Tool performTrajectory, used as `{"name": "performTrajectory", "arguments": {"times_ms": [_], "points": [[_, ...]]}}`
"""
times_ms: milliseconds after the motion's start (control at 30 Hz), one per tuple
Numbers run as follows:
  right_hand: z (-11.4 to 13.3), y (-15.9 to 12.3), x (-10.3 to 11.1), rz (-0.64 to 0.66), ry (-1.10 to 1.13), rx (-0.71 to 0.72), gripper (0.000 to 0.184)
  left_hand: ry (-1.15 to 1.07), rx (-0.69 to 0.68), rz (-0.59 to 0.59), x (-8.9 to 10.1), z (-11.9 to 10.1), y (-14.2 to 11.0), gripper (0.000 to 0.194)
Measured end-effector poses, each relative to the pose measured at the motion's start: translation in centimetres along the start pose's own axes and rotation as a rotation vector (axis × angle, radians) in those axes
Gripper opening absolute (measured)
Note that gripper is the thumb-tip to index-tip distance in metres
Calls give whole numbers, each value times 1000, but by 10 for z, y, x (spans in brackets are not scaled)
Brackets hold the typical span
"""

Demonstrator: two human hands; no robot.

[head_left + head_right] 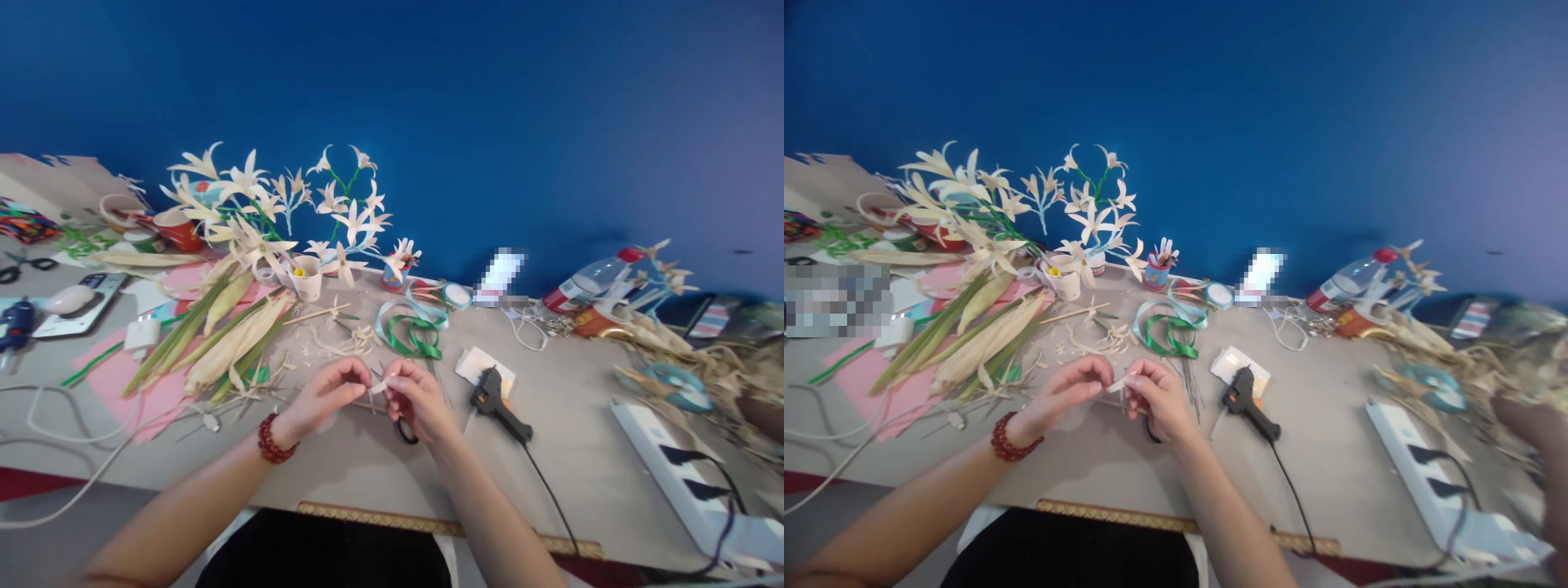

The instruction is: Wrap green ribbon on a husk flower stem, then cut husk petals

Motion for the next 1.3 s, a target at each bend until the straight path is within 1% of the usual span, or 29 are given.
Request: {"name": "performTrajectory", "arguments": {"times_ms": [133,233,333,433,600,700,767,833,900,967,1067,1133,1233,1300], "points": [[-4,-1,-2,25,-67,-20,17,52,-35,-10,-2,-2,-1,12],[-7,-2,-6,96,-121,-42,18,87,-43,-10,-2,-1,-1,14],[-7,-2,-9,143,-171,-13,19,149,-50,-8,-1,-1,-1,15],[-7,-2,-9,135,-187,10,17,187,-52,11,-1,-2,-1,16],[-6,-2,0,87,-164,-48,15,102,-19,39,-2,-2,-1,18],[6,0,8,54,-64,-33,13,3,17,29,-1,-1,-1,17],[13,1,10,57,-2,-29,12,-48,43,24,0,0,-2,16],[11,0,7,95,0,-71,11,-62,50,26,0,0,-1,15],[4,-2,0,138,-64,-116,14,-43,39,44,-1,0,-1,15],[-4,-3,-6,161,-138,-114,15,-3,29,72,-3,0,-1,16],[-8,-3,-7,152,-201,-66,16,41,24,106,-5,1,-2,17],[-5,-2,-2,121,-197,-60,16,25,24,115,-5,1,-1,18],[8,1,10,44,-101,-34,14,-37,41,102,-5,1,-1,18],[15,2,14,22,-28,-18,12,-76,59,74,-3,2,-1,18]]}}
Point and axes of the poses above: each hand's wrist, its own y-axis towards the middle knuckle, its own x-axis out of the back of the hand, z = x × y, the point moved 7 cm from there along y, towards the middle knuckle, and after that the axes turned 13 degrees about y, right-handed, at the moved point
